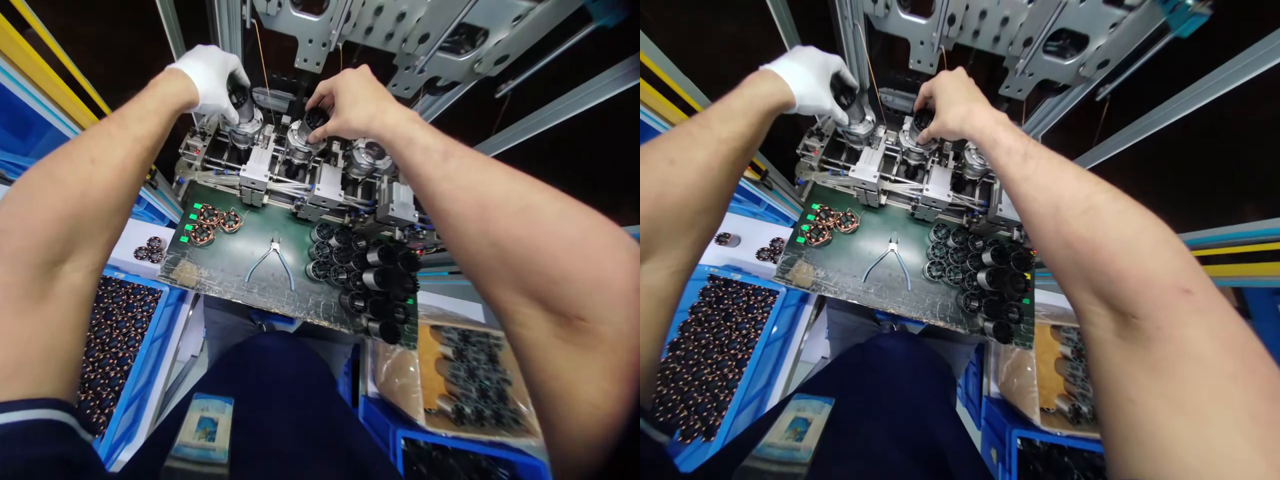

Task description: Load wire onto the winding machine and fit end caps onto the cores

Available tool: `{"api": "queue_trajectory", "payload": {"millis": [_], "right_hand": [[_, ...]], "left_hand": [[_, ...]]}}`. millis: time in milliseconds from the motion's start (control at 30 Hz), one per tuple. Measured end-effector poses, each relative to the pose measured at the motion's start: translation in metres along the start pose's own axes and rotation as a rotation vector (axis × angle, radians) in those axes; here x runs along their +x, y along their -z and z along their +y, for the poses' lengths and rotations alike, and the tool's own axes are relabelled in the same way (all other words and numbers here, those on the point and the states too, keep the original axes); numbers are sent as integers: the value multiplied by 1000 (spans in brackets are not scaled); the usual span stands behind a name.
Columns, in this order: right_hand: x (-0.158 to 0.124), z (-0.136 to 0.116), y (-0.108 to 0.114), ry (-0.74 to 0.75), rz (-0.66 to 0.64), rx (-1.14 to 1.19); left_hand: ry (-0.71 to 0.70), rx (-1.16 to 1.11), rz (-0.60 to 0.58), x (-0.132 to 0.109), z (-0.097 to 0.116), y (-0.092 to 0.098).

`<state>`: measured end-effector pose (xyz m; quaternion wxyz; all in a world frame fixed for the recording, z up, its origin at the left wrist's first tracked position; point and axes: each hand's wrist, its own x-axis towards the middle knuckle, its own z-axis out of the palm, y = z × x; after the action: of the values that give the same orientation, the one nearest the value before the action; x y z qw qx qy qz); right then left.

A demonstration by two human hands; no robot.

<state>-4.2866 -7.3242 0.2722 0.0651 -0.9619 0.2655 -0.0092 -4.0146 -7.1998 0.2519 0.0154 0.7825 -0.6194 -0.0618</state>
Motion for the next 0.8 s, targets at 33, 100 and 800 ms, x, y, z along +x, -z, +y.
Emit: {"api": "queue_trajectory", "payload": {"millis": [33, 100, 800], "right_hand": [[5, 2, 2, 3, -27, -20], [13, 3, 5, -30, -79, -62], [-35, -33, -49, -38, -114, -19]], "left_hand": [[-24, 13, -16, 2, -1, 1], [-63, 30, -34, 9, -1, 3], [-103, 127, -155, 17, 11, 17]]}}
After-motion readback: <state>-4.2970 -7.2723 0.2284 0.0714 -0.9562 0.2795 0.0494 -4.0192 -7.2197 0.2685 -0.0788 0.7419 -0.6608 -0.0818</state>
